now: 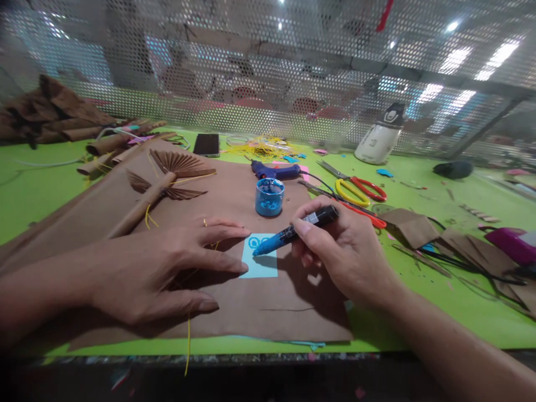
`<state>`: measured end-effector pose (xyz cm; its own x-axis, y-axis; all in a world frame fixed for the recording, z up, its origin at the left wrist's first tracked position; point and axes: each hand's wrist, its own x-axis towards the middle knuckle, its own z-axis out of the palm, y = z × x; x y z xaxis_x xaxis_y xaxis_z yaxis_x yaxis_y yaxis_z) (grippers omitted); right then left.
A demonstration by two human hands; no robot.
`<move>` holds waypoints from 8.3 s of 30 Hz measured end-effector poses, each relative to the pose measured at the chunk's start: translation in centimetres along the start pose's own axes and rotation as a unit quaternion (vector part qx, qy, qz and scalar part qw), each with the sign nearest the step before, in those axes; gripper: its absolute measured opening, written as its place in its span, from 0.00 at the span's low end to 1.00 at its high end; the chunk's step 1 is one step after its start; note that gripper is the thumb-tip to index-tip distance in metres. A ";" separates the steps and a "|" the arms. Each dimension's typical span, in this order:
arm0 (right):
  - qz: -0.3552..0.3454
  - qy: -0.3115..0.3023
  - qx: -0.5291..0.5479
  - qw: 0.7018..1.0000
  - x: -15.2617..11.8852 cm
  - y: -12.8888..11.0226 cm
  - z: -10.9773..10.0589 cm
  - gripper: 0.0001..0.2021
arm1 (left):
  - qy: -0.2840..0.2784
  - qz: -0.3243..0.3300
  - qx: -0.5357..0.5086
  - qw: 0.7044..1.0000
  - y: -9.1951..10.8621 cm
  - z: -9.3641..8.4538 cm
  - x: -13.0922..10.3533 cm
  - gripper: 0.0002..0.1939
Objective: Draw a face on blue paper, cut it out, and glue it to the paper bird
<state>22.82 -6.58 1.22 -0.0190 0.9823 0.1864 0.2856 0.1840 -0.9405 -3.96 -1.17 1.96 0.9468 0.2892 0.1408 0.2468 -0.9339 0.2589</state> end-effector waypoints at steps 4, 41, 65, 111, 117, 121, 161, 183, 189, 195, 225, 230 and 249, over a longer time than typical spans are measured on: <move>-0.006 -0.010 -0.019 1.000 -0.1 -0.2 0.1 0.08 | 0.002 -0.001 0.000 1.000 0.2 0.1 -0.1 0.17; -0.033 -0.005 -0.061 0.998 -0.3 -0.1 0.4 0.09 | -0.002 0.002 0.002 1.000 0.2 0.0 0.1 0.17; -0.022 0.008 -0.051 0.998 -0.6 -0.2 0.2 0.07 | -0.001 0.009 0.005 1.000 0.1 -0.1 0.1 0.16; -0.007 0.033 -0.048 0.998 -0.1 -0.2 0.2 0.06 | -0.001 -0.001 0.013 1.000 0.2 -0.1 0.1 0.16; 0.002 0.041 -0.048 0.998 -0.1 -0.4 0.4 0.08 | 0.007 0.000 0.015 1.000 0.2 0.0 0.0 0.16; -0.005 0.047 -0.034 0.998 -0.1 -0.4 0.4 0.08 | 0.001 -0.003 0.012 1.000 0.3 0.0 0.1 0.16; -0.020 0.094 -0.012 0.995 0.2 -0.1 -0.1 0.06 | -0.007 -0.002 0.016 1.000 0.0 -0.2 0.1 0.18; -0.117 0.144 -0.025 0.982 7.3 -3.3 -0.1 0.07 | 0.003 -0.004 0.017 1.000 0.1 0.0 -0.5 0.22; -0.044 0.012 -0.153 0.987 10.3 -2.0 1.2 0.13 | 0.003 0.010 0.013 1.000 -0.3 0.5 -0.5 0.21; -0.033 0.007 -0.143 0.989 10.7 -1.5 0.9 0.11 | 0.005 0.014 0.018 1.000 -0.1 0.2 -0.3 0.20; -0.013 0.004 0.011 1.000 1.1 1.1 -1.4 0.13 | -0.014 -0.011 0.004 1.000 0.1 -0.2 0.2 0.19; -0.024 -0.010 -0.018 0.999 0.9 1.2 -1.4 0.12 | -0.014 -0.015 0.010 1.000 0.3 -0.3 0.2 0.19; -0.014 -0.003 -0.020 1.000 1.0 0.9 -1.2 0.12 | -0.008 -0.022 -0.005 1.000 0.3 -0.1 0.2 0.18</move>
<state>24.19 -5.49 0.88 -0.0340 0.9770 0.2103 0.3237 0.2099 -0.9226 -3.76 -1.32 2.19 0.9381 0.3272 0.1139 0.2867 -0.9177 0.2750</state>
